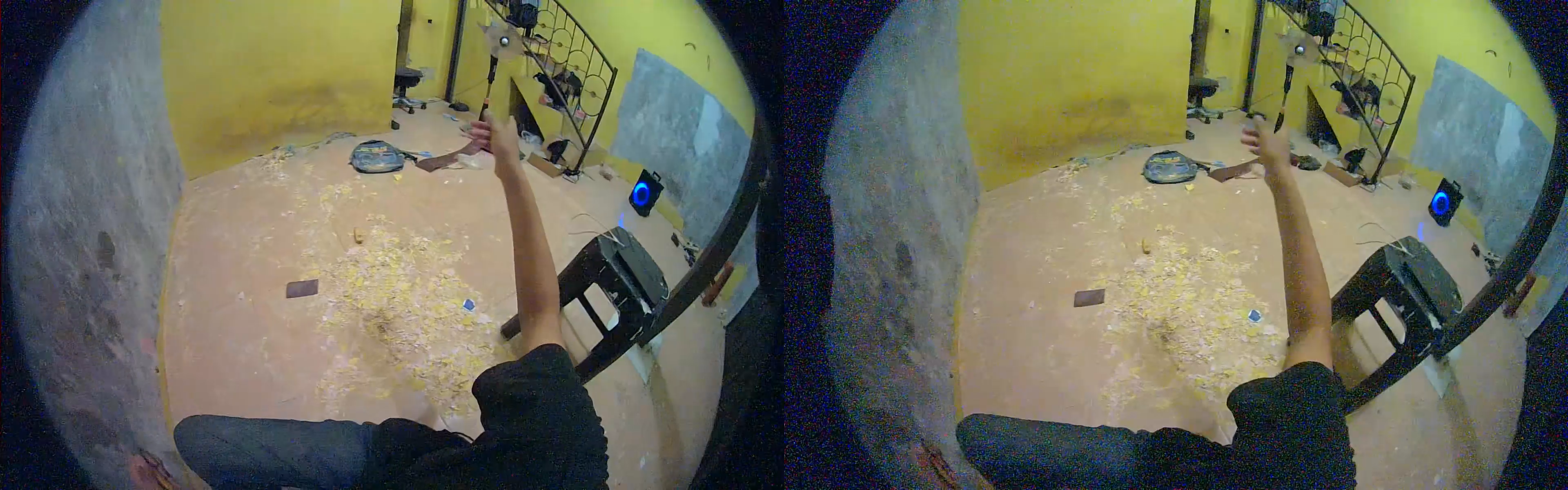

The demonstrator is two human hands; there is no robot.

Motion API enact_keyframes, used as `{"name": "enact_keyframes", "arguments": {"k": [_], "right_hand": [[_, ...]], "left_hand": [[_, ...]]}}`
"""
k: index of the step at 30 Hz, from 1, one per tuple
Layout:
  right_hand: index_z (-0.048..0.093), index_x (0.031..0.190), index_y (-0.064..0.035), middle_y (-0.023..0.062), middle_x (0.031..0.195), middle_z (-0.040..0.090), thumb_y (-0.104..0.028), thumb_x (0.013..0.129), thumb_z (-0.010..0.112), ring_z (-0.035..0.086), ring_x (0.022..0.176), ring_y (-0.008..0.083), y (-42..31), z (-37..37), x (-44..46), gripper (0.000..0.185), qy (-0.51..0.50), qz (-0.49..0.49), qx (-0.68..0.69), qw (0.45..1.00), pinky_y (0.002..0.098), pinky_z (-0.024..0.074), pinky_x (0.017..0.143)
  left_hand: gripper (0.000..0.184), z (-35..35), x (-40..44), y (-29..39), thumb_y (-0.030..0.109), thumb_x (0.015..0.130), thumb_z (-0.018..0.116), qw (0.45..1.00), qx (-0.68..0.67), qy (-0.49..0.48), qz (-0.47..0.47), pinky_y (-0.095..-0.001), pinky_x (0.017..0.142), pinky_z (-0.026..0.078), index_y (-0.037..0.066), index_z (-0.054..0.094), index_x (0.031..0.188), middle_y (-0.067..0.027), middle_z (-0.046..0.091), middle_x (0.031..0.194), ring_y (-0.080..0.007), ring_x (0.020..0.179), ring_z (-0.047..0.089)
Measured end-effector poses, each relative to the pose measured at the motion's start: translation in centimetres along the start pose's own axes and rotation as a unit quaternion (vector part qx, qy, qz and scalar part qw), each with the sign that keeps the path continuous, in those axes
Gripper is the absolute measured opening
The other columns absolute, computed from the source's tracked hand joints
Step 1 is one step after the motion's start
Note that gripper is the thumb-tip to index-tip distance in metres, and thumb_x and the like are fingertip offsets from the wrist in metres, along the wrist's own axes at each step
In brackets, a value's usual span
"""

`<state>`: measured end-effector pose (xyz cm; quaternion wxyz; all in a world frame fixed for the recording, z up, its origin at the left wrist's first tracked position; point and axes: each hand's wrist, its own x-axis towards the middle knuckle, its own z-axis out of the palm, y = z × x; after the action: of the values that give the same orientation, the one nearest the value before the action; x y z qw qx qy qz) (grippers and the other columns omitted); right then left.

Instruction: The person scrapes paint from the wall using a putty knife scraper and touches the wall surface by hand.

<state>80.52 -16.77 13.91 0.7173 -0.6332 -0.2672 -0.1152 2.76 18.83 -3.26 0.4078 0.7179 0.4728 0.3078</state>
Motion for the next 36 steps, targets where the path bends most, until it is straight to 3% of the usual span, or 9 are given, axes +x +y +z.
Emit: {"name": "enact_keyframes", "arguments": {"k": [3,10,13,15,18,20,22,31,36], "right_hand": [[0.036,0.119,-0.0012,0.0132,0.092,0.066,-0.032,0.090,0.059,0.065,0.069,0.0174,-2.0,-1.7,0.3,0.048,0.110,-0.040,-0.001,0.993,0.0268,0.0493,0.055],[0.035,0.119,-0.0009,0.0156,0.092,0.066,-0.030,0.091,0.059,0.065,0.069,0.0188,-1.9,-3.8,1.7,0.047,0.150,-0.023,0.021,0.988,0.0270,0.0456,0.051],[0.051,0.113,-0.0009,0.0132,0.097,0.066,-0.044,0.095,0.045,0.064,0.075,0.0166,-1.0,-0.1,-1.9,0.048,0.051,-0.040,0.012,0.998,0.0283,0.0463,0.067],[0.053,0.118,-0.0021,0.0133,0.101,0.065,-0.045,0.097,0.036,0.061,0.094,0.0205,5.0,3.7,-7.0,0.051,-0.131,-0.084,-0.009,0.988,0.0344,0.0439,0.081],[0.037,0.136,-0.0056,0.0160,0.130,0.050,-0.064,0.092,0.027,0.051,0.116,0.0263,5.0,14.6,-23.2,0.074,-0.434,0.067,0.162,0.884,0.0415,0.0376,0.098],[0.018,0.147,-0.0090,0.0154,0.144,0.034,-0.075,0.084,0.025,0.033,0.133,0.0290,-0.6,19.2,-32.0,0.092,-0.483,0.235,0.408,0.738,0.0425,0.0230,0.110],[0.013,0.147,-0.0074,0.0153,0.149,0.025,-0.075,0.085,0.020,0.025,0.137,0.0277,-2.8,22.2,-37.1,0.092,-0.430,0.322,0.558,0.632,0.0406,0.0178,0.113],[0.012,0.145,0.0014,0.0174,0.152,0.014,-0.074,0.085,0.018,0.018,0.140,0.0265,-4.6,25.5,-36.4,0.096,-0.373,0.405,0.700,0.456,0.0361,0.0184,0.115],[0.014,0.145,0.0014,0.0183,0.151,0.016,-0.074,0.084,0.021,0.019,0.140,0.0271,-4.6,25.9,-35.4,0.097,-0.355,0.452,0.695,0.432,0.0390,0.0188,0.115]], "left_hand": [[0.055,1.5,1.0,2.8,0.054,0.091,0.044,0.999,0.016,0.028,0.018,-0.0423,0.054,0.046,0.004,0.060,0.104,-0.0107,0.058,0.065,-0.0251,0.051,0.049],[0.048,5.6,1.6,10.7,0.043,0.093,0.044,0.995,0.024,0.073,0.057,-0.0448,0.059,0.044,0.000,0.056,0.110,-0.0163,0.059,0.076,-0.0312,0.061,0.054],[0.045,7.9,1.5,14.0,0.038,0.094,0.044,0.995,0.027,0.066,0.065,-0.0459,0.061,0.044,-0.002,0.055,0.113,-0.0187,0.060,0.080,-0.0338,0.066,0.056],[0.043,10.5,1.1,15.6,0.035,0.095,0.044,0.996,0.039,0.052,0.060,-0.0466,0.063,0.044,-0.003,0.054,0.115,-0.0203,0.061,0.083,-0.0356,0.069,0.057],[0.046,17.1,2.6,9.6,0.038,0.095,0.046,0.957,0.112,0.175,0.201,-0.0459,0.064,0.045,-0.003,0.052,0.114,-0.0214,0.060,0.080,-0.0361,0.072,0.059],[0.040,17.8,-1.3,17.1,0.034,0.095,0.045,0.958,0.198,-0.050,0.201,-0.0484,0.066,0.044,-0.002,0.052,0.109,-0.0240,0.060,0.080,-0.0409,0.076,0.059],[0.037,20.0,-1.9,17.2,0.033,0.094,0.047,0.948,0.210,-0.061,0.232,-0.0495,0.064,0.045,-0.003,0.051,0.101,-0.0249,0.058,0.074,-0.0431,0.072,0.059],[0.032,23.0,-3.1,14.1,0.027,0.093,0.046,0.933,0.231,-0.101,0.257,-0.0527,0.060,0.045,-0.005,0.049,0.095,-0.0264,0.058,0.071,-0.0462,0.066,0.058],[0.038,23.0,-2.6,13.7,0.030,0.092,0.047,0.935,0.186,-0.146,0.264,-0.0528,0.061,0.047,-0.006,0.050,0.101,-0.0275,0.059,0.073,-0.0476,0.067,0.059]]}}
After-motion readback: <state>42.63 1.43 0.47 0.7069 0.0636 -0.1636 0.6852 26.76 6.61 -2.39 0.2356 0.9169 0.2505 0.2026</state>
